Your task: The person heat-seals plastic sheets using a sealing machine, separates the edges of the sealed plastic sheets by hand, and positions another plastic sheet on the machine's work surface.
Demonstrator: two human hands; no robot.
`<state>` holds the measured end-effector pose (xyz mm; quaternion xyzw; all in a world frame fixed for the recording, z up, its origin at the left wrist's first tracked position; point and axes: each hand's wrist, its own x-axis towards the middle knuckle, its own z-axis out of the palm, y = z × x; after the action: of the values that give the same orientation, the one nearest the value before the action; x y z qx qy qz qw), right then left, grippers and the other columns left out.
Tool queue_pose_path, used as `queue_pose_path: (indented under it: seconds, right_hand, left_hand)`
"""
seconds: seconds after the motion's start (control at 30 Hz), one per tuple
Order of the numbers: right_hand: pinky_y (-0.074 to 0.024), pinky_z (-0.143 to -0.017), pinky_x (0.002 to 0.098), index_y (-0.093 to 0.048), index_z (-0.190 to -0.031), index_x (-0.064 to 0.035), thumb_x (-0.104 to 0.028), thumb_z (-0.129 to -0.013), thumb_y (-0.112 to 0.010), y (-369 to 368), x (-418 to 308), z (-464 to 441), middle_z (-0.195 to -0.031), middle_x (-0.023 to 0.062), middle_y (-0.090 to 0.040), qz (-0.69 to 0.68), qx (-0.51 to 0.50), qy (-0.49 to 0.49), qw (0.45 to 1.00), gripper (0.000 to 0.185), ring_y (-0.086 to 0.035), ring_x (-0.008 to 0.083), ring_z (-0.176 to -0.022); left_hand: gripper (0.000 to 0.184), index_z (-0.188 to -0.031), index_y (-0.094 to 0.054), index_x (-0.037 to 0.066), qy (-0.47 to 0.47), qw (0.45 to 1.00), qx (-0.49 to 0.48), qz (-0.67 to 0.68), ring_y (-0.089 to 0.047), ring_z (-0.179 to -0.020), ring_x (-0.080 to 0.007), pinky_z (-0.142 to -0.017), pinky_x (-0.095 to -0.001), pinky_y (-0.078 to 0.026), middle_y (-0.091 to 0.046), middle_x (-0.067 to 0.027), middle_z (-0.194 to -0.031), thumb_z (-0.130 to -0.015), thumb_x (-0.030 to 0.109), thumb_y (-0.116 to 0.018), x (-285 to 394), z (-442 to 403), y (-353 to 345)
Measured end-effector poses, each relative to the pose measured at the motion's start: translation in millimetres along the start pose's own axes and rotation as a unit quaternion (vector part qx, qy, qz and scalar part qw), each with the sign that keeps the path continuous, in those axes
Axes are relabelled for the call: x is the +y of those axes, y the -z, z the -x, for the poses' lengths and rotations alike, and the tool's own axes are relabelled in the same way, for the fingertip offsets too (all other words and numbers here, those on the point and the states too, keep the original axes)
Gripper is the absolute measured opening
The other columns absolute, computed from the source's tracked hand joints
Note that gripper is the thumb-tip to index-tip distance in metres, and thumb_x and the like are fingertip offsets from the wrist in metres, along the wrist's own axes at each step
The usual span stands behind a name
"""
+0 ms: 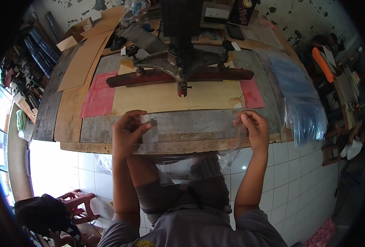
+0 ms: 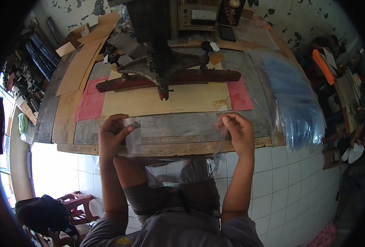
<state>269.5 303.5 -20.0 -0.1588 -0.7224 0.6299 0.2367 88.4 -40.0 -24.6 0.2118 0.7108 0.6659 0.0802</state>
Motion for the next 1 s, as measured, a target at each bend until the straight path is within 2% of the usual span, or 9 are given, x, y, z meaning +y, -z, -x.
queue_pose_path:
  seconds: [0.23,0.53,1.0]
  right_hand:
    - [-0.0536,-0.073,0.0274,-0.072,-0.103,0.0033,-0.022,-0.102,-0.069,1.2,5.8,0.1,-0.087,0.0083,-0.075,-0.025,0.001,-0.006,1.000,0.025,-0.070,0.0137,-0.079]
    - [-0.0544,-0.072,0.0250,-0.072,-0.106,0.0034,-0.011,-0.099,-0.070,5.4,6.2,-0.4,-0.087,0.0079,-0.075,-0.045,-0.013,-0.018,0.999,0.016,-0.071,0.0120,-0.080]
    - [-0.0550,-0.076,0.0262,-0.071,-0.107,0.0033,-0.005,-0.095,-0.072,6.7,5.4,-1.2,-0.090,0.0076,-0.074,-0.063,-0.021,-0.013,0.998,0.015,-0.069,0.0115,-0.081]
  left_hand:
    - [0.036,-0.117,-0.069,0.000,-0.004,1.000,0.000,-0.015,-0.055,-0.077,-0.0021,-0.068,-0.0183,-0.044,-0.060,0.0036,-0.088,-0.084,-0.005,-0.082,-0.4,0.0,0.9]
    - [0.037,-0.119,-0.067,-0.001,-0.001,1.000,-0.003,0.009,-0.056,-0.080,-0.0026,-0.072,-0.0185,-0.045,-0.060,0.0036,-0.089,-0.085,-0.005,-0.082,-1.1,-1.1,0.8]
    - [0.037,-0.119,-0.067,-0.001,-0.002,1.000,-0.011,0.025,-0.057,-0.081,-0.0030,-0.073,-0.0185,-0.046,-0.059,0.0039,-0.091,-0.085,-0.006,-0.081,-1.6,-1.2,0.0]
